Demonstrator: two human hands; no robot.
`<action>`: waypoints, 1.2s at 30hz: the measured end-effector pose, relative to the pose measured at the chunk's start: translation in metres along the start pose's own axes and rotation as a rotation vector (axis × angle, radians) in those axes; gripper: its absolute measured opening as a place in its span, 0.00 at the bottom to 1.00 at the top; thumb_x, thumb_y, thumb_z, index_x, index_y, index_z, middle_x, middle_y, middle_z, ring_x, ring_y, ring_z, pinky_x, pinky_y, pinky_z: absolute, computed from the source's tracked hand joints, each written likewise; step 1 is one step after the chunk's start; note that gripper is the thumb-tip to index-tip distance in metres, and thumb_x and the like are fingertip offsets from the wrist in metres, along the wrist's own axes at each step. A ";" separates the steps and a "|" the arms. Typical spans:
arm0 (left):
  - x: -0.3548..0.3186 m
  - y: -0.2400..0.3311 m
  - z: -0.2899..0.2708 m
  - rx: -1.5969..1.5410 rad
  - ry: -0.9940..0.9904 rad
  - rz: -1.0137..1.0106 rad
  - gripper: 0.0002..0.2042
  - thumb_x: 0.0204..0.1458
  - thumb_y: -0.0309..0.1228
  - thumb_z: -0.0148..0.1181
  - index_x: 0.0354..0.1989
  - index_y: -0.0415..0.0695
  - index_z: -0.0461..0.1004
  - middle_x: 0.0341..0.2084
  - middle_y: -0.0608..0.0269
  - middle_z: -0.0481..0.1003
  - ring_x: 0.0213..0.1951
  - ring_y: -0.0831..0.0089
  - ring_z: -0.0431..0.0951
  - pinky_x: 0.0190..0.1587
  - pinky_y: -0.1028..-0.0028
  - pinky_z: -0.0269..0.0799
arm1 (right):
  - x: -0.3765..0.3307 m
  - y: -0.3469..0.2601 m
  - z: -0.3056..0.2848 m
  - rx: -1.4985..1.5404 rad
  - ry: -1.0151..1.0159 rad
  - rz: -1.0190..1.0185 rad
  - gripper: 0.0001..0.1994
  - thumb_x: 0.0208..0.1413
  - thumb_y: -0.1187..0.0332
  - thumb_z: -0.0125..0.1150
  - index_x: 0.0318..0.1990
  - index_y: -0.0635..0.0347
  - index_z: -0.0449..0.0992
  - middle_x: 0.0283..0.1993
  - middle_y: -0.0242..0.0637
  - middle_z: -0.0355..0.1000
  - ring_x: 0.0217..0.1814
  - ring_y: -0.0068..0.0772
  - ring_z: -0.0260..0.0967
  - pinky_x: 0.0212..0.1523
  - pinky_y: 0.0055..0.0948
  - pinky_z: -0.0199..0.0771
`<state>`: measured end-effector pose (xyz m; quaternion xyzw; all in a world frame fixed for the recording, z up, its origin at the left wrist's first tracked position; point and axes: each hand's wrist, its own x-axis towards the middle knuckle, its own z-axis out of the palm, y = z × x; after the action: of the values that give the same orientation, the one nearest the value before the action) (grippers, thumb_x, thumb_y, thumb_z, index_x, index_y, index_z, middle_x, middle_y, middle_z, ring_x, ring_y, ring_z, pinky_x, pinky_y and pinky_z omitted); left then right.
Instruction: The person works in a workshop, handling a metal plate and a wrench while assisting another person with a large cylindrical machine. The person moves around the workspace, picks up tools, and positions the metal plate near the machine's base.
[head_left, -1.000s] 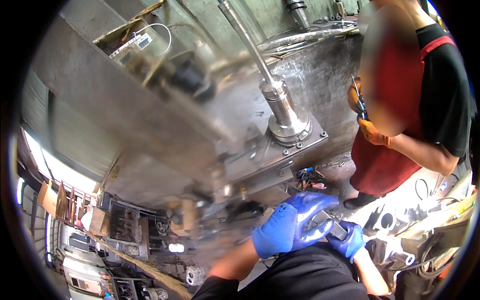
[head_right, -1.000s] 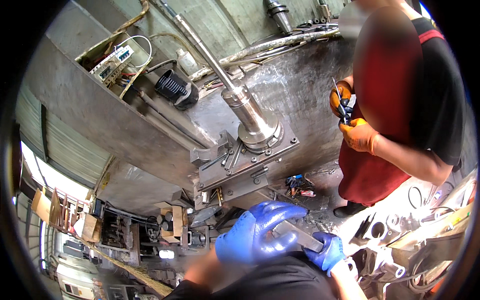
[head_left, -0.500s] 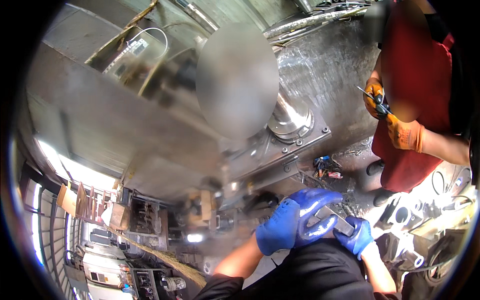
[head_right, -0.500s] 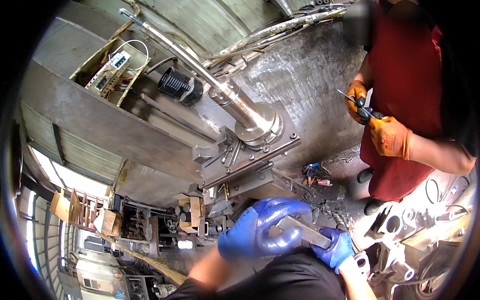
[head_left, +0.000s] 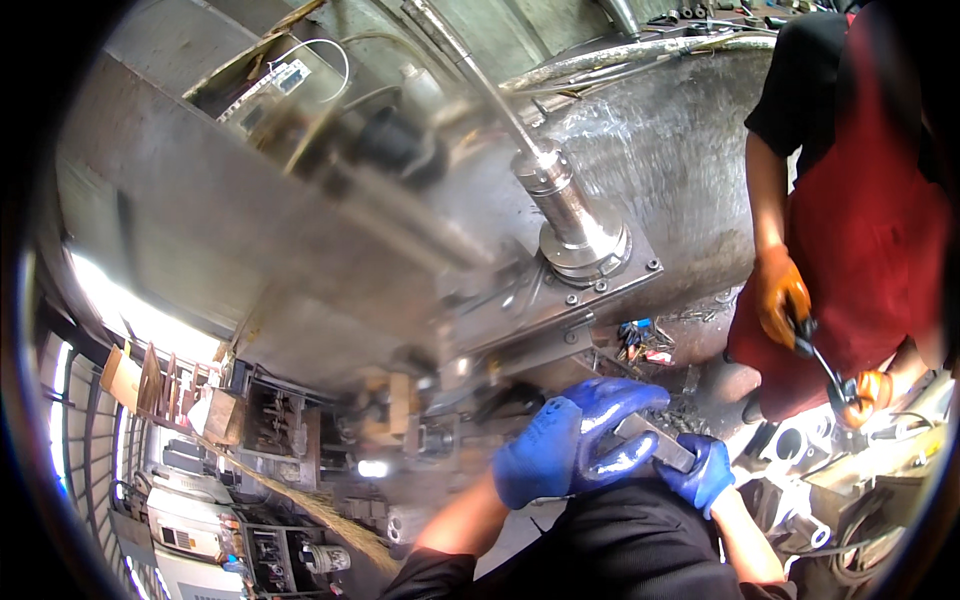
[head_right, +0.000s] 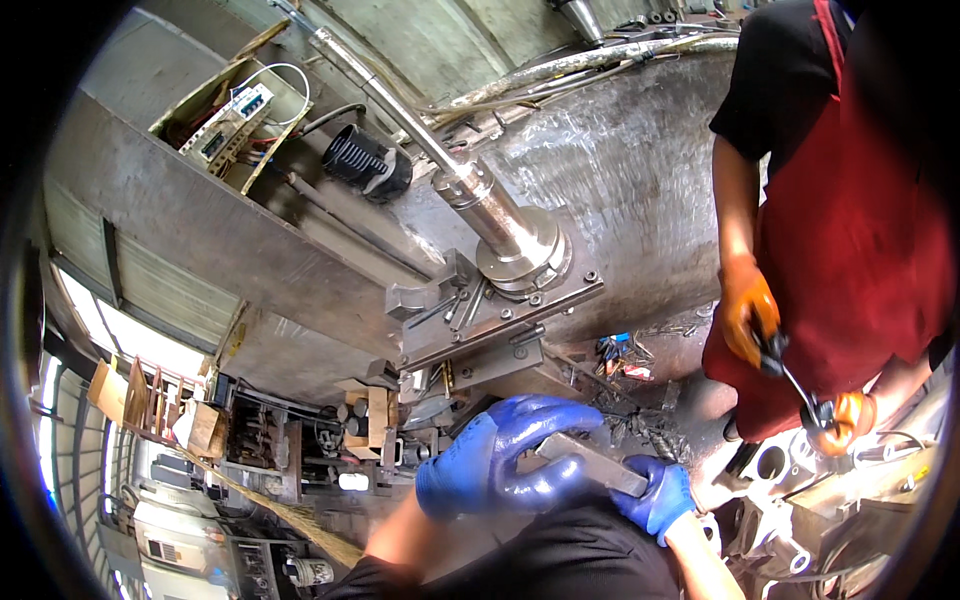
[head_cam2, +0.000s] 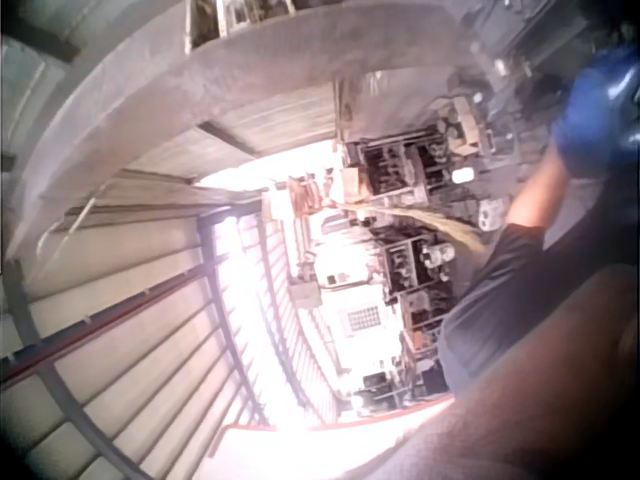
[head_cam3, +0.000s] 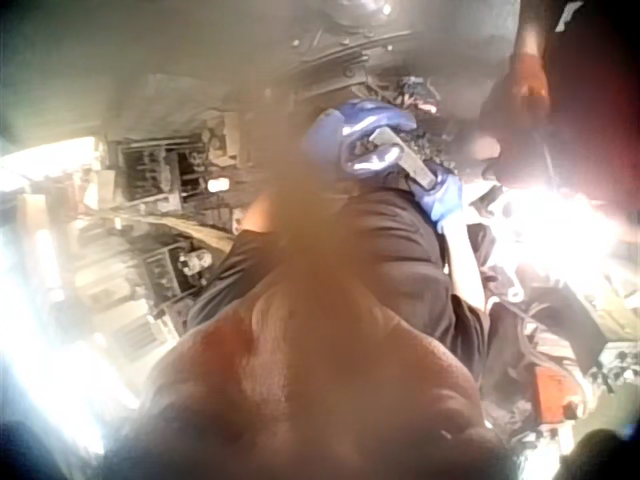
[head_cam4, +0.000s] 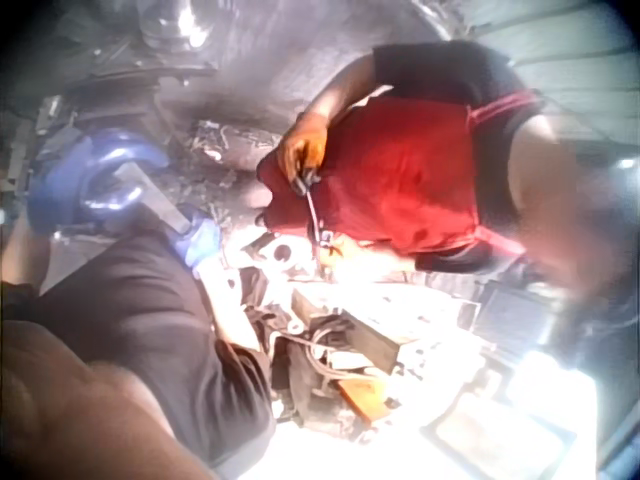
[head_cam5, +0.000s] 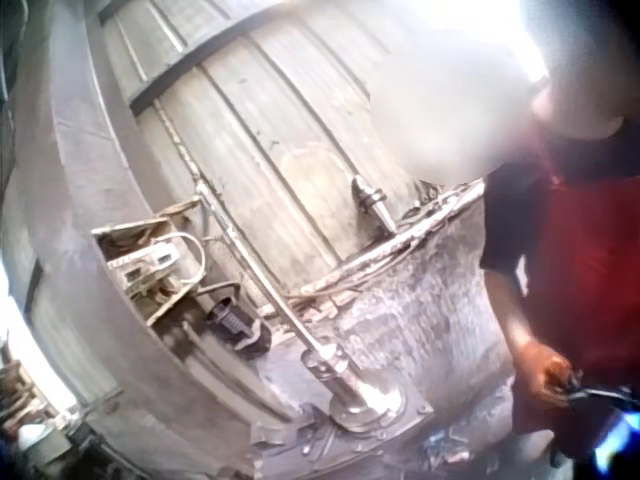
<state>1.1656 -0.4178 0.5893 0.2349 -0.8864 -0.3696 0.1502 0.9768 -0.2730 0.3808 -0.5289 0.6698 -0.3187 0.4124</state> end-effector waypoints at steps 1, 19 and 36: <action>-0.001 0.000 -0.001 0.005 0.003 0.002 0.22 0.58 0.36 0.69 0.59 0.41 0.79 0.49 0.47 0.82 0.52 0.47 0.83 0.56 0.57 0.78 | 0.000 0.000 0.001 -0.004 0.001 0.002 0.24 0.45 0.52 0.78 0.46 0.56 0.86 0.41 0.51 0.84 0.44 0.54 0.84 0.48 0.44 0.85; -0.023 -0.001 -0.021 -0.097 0.050 0.055 0.23 0.62 0.40 0.64 0.61 0.40 0.78 0.56 0.49 0.81 0.59 0.51 0.80 0.63 0.58 0.74 | -0.010 -0.034 0.004 -0.082 0.127 -0.036 0.18 0.47 0.56 0.76 0.41 0.56 0.86 0.38 0.51 0.82 0.42 0.58 0.82 0.44 0.47 0.83; -0.094 -0.115 -0.053 -0.079 1.248 -0.050 0.16 0.64 0.31 0.65 0.58 0.39 0.78 0.52 0.57 0.81 0.53 0.64 0.81 0.58 0.65 0.77 | 0.027 -0.070 0.018 -0.225 0.175 0.005 0.15 0.54 0.54 0.72 0.39 0.56 0.86 0.32 0.45 0.83 0.34 0.46 0.83 0.36 0.41 0.82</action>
<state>1.3032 -0.4705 0.5336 0.4216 -0.6114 -0.1986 0.6395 1.0214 -0.3160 0.4271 -0.5404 0.7358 -0.2856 0.2914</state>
